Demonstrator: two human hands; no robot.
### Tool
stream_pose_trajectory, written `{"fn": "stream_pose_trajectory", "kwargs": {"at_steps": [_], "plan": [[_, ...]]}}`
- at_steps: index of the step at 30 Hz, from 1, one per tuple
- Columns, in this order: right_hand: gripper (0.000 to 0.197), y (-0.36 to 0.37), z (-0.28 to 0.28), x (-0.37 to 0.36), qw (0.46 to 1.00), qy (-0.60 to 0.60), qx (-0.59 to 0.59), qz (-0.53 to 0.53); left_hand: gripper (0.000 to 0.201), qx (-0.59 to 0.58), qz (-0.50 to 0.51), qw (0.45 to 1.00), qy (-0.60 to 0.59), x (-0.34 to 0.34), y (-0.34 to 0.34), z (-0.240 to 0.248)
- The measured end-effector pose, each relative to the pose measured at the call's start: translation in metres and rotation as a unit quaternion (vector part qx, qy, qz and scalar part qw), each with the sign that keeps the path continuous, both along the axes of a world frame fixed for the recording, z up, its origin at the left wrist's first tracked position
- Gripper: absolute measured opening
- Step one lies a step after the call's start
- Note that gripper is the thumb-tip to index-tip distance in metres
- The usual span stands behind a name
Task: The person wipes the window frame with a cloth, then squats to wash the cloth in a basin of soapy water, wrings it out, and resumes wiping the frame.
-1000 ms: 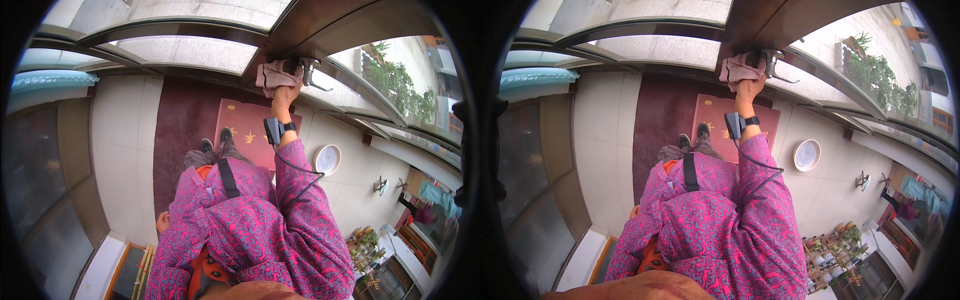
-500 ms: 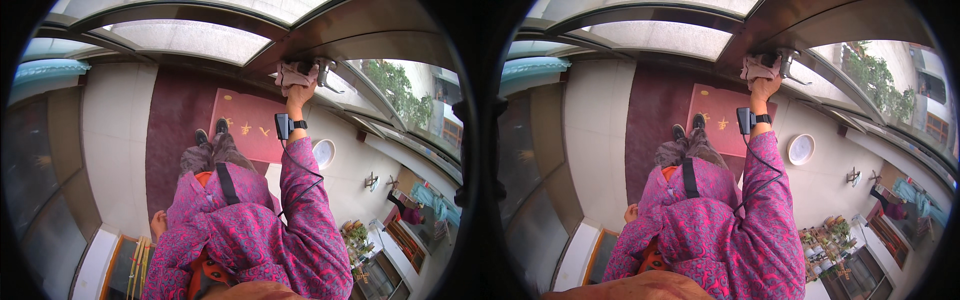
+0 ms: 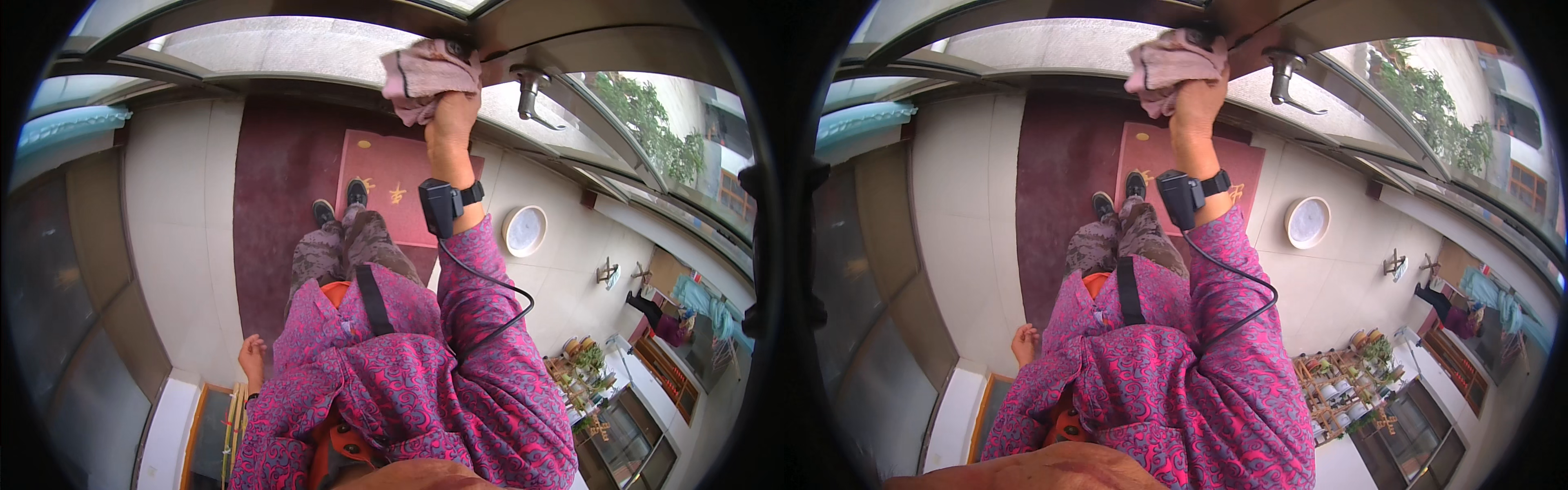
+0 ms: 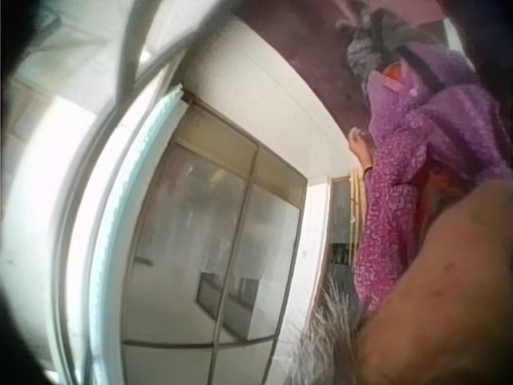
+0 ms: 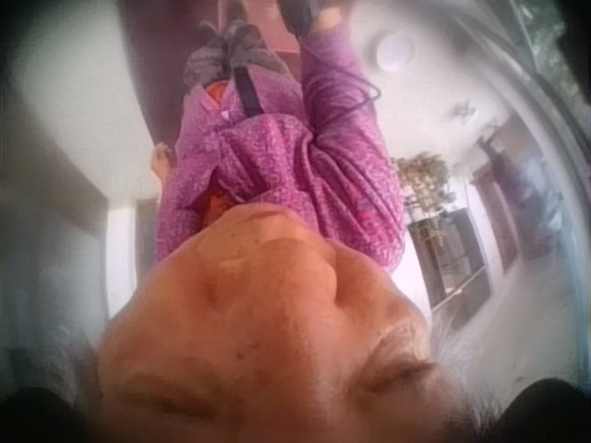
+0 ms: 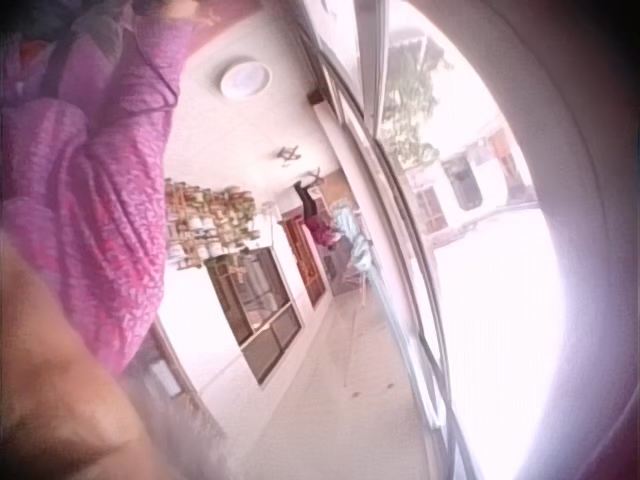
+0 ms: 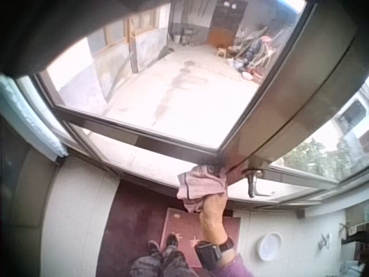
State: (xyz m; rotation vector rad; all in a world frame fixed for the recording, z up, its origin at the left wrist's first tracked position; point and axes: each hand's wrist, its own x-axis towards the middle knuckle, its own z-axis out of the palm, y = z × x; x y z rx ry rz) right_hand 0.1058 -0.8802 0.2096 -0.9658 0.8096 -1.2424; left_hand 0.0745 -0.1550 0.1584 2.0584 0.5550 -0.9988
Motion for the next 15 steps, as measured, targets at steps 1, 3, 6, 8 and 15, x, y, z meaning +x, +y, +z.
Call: {"fn": "stream_pose_trajectory", "kwargs": {"at_steps": [1,3,6,8,15], "plan": [[0.024,0.003,0.006,0.006,0.998,-0.004,-0.062,0.002,0.018,-0.005,0.011,1.0,0.003,0.0,-0.002,-0.003],[0.03,0.006,0.009,0.012,0.996,0.089,0.006,-0.026,0.017,-0.009,0.014,1.0,0.004,0.003,-0.007,-0.01],[0.032,0.005,-0.007,0.01,0.994,0.074,0.074,-0.005,0.017,-0.01,-0.013,1.0,-0.011,0.01,-0.009,-0.013],[0.032,0.006,-0.023,-0.002,0.995,0.076,0.069,0.012,0.017,-0.029,-0.039,0.999,-0.025,0.019,-0.007,-0.013],[0.026,0.029,-0.049,-0.111,0.971,0.222,0.059,-0.06,0.022,0.032,-0.098,0.995,-0.004,0.054,-0.005,-0.016]]}}
